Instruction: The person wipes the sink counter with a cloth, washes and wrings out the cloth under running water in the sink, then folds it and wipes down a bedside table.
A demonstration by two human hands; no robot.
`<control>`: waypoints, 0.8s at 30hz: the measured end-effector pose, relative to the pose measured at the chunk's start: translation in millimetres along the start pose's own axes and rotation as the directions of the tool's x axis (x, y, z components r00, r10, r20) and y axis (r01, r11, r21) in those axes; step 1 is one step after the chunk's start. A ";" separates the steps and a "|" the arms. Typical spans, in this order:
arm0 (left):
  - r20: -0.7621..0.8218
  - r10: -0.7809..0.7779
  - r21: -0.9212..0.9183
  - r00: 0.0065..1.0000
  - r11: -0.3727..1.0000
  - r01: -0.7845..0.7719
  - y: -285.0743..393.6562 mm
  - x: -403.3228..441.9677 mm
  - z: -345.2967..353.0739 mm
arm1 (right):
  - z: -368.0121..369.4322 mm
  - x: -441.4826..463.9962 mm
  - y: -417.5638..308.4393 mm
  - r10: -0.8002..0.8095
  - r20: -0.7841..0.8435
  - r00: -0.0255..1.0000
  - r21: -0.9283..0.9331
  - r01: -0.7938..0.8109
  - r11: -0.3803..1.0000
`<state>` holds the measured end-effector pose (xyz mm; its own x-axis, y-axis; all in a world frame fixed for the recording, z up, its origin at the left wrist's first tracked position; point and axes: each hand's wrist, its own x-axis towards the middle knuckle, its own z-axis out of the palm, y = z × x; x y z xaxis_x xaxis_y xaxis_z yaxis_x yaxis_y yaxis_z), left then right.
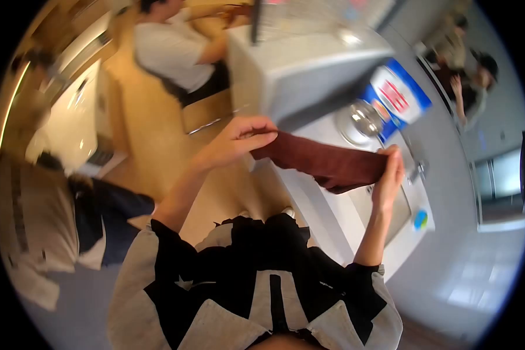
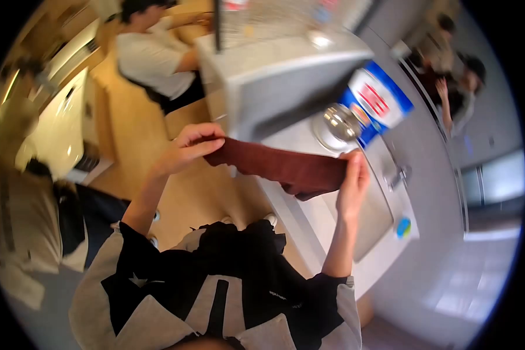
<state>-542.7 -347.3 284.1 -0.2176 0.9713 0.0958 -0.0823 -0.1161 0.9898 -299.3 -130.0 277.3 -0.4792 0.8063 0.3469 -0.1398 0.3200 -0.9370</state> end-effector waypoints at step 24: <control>-0.999 -0.038 -0.033 0.038 0.993 0.115 -17.6 -239.5 -287.6 | 592.1 24.4 64.6 -0.208 0.895 0.395 0.292 -0.165 0.942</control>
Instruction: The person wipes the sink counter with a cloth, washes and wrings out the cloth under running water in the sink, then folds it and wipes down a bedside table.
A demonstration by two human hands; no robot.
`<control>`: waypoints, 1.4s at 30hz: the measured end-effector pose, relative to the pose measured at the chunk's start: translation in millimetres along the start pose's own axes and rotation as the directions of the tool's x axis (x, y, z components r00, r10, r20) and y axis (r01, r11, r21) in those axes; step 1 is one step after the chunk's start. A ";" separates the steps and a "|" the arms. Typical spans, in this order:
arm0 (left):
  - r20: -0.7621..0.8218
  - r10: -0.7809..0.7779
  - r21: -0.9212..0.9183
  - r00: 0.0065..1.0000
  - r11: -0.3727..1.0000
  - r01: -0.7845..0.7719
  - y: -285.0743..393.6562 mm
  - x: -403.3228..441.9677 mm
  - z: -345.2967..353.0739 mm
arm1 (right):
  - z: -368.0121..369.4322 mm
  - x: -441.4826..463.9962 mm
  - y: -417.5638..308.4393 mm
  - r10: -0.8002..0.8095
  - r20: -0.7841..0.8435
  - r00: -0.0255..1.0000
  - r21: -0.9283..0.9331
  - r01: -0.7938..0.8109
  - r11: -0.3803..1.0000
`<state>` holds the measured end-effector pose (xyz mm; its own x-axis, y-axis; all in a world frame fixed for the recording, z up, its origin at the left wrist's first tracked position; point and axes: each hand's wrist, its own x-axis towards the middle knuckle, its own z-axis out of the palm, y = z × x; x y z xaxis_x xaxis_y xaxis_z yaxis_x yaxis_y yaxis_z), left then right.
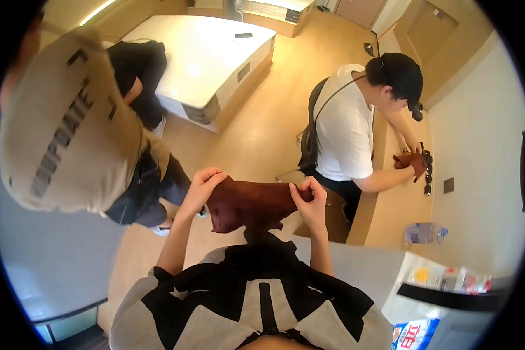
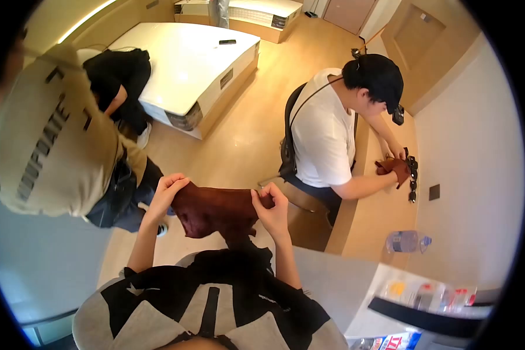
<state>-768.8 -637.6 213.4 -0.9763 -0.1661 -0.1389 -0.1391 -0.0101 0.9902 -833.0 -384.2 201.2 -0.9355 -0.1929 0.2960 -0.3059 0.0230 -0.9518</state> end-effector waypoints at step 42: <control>0.636 -0.064 0.155 0.769 0.987 -0.046 87.0 961.3 167.5 | -179.7 774.3 97.8 -0.698 -0.549 0.460 -0.349 0.632 0.691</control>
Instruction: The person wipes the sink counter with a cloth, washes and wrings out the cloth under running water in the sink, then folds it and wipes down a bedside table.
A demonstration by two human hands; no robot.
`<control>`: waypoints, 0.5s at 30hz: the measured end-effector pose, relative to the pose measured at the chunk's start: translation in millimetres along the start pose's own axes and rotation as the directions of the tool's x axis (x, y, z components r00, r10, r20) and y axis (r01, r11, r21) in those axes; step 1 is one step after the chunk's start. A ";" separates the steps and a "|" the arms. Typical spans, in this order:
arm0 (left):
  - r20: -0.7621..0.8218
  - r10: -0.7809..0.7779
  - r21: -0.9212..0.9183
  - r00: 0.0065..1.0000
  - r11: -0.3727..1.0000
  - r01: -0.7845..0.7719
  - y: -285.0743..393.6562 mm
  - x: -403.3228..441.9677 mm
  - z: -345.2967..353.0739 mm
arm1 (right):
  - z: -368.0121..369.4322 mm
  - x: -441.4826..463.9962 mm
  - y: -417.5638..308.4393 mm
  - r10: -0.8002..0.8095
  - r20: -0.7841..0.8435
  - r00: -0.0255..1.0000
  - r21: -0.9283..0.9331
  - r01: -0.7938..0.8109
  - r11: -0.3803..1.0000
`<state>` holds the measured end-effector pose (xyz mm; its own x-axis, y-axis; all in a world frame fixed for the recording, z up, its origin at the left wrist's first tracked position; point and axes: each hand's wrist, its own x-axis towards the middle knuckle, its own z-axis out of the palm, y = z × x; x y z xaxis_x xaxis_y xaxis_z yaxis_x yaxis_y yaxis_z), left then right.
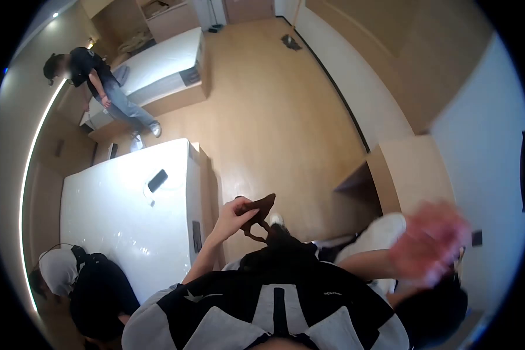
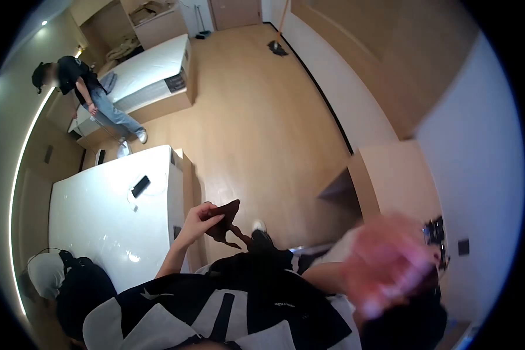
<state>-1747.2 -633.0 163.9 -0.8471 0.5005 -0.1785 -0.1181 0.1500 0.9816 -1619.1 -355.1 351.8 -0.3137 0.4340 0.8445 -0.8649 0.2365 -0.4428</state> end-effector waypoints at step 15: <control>-0.036 -0.011 0.049 0.999 0.999 0.013 36.4 296.9 -74.4 | 69.9 247.6 245.3 -0.593 0.048 0.804 0.376 0.535 0.756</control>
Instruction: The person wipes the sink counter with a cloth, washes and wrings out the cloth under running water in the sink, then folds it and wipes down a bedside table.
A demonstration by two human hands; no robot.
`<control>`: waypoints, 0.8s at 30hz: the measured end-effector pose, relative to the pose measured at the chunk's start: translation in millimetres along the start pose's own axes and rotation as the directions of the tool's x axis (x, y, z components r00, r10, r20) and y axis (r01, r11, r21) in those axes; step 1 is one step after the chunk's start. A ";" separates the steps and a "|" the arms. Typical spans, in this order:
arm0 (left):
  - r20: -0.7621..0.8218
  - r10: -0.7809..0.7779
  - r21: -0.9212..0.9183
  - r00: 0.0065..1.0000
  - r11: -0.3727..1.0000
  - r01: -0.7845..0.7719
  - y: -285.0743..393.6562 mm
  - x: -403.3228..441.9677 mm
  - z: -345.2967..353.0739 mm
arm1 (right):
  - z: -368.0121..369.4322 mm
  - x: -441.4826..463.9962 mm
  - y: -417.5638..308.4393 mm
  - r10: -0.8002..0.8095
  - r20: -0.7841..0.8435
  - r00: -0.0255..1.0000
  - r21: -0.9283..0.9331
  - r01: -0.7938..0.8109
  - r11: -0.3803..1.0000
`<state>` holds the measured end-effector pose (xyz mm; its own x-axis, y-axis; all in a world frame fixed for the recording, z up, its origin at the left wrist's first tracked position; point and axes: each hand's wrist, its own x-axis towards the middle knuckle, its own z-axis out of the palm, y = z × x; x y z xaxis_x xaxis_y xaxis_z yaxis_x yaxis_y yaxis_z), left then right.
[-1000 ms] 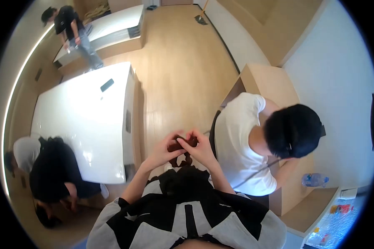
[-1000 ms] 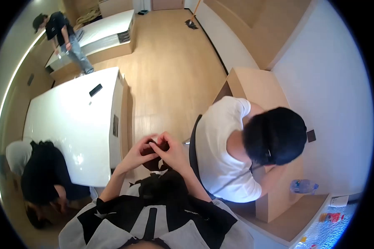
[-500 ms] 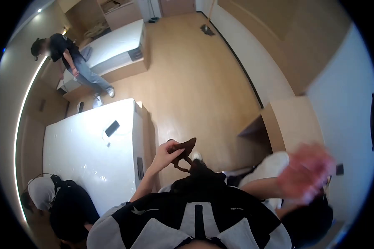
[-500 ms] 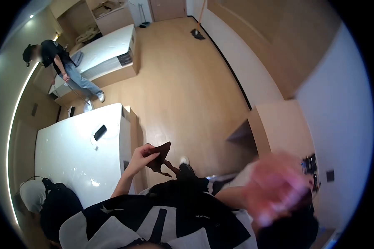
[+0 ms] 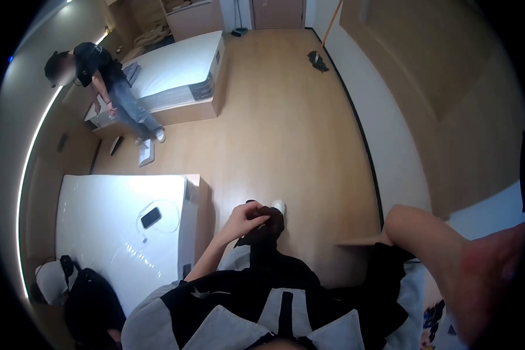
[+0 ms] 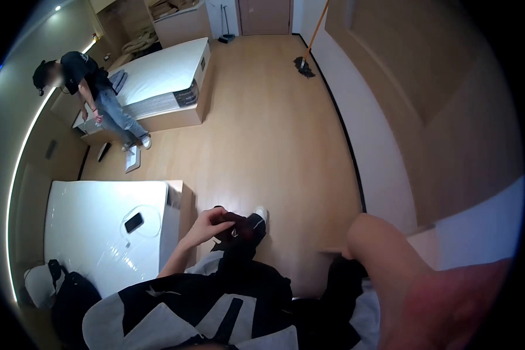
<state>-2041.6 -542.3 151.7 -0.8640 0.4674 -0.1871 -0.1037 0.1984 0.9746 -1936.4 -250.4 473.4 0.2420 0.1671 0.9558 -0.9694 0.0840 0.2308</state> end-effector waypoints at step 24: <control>-0.028 0.087 0.021 0.996 0.996 -0.087 116.6 549.6 -139.7 | -160.1 -106.8 584.2 -0.077 -0.139 0.987 -0.053 0.071 0.996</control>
<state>-2597.4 -382.7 179.8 -0.8831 0.4588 -0.0979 -0.0179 0.1755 0.9843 -2521.9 -62.0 476.9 0.3197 0.2946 0.9006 -0.9463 0.1475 0.2877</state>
